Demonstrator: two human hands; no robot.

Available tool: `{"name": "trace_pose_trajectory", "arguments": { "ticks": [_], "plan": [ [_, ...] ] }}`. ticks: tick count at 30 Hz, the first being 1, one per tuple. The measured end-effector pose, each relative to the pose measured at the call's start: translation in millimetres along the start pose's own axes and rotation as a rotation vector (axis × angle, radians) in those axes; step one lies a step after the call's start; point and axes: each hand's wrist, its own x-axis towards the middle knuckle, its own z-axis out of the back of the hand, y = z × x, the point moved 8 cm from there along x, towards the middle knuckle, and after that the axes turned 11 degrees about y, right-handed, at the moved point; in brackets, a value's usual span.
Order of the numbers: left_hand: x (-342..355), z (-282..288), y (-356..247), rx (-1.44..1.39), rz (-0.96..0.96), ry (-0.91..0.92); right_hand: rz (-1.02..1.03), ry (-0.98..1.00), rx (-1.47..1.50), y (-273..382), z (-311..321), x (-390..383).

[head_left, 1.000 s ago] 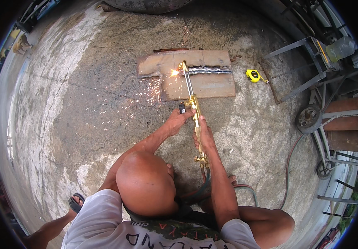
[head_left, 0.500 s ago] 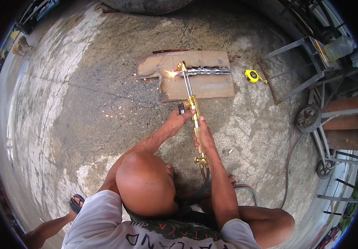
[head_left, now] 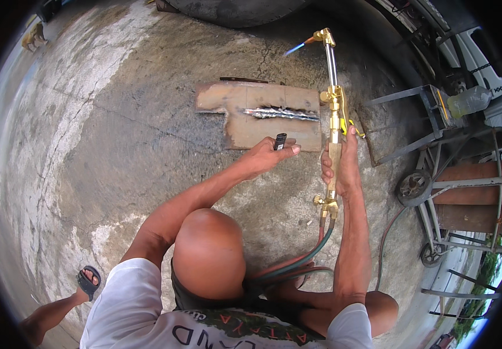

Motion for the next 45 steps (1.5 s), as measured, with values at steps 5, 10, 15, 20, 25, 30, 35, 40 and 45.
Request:
{"name": "trace_pose_trajectory", "arguments": {
  "ticks": [5, 10, 15, 20, 25, 30, 35, 40, 45],
  "plan": [
    [-17, -3, -15, 0.267, 0.153, 0.071, -0.02, -0.069, -0.275, 108, 34, 0],
    [-20, -16, -54, 0.502, 0.221, 0.232, -0.035, -0.103, -0.356, 140, 30, -18],
    [0, -33, -80, 0.738, 0.054, 0.375, -0.069, -0.065, -0.276, 121, 28, -19],
    [10, -70, -107, 0.876, 0.018, 0.484, -0.082, -0.029, -0.262, 115, 34, -23],
    [22, -105, -143, 0.899, 0.11, 0.52, -0.035, 0.002, -0.209, 135, 53, -28],
    [60, -118, -109, 0.015, 0.138, 0.281, 0.054, 0.053, -0.192, 130, 86, -10],
    [65, -125, -92, -0.251, 0.165, 0.029, -0.01, 0.074, -0.099, 98, 103, 23],
    [78, -159, -63, -0.46, 0.179, -0.104, -0.043, 0.091, -0.031, 64, 134, 31],
    [69, -191, -25, -0.513, 0.261, -0.105, -0.137, 0.132, -0.028, 39, 146, 24]
  ]
}}
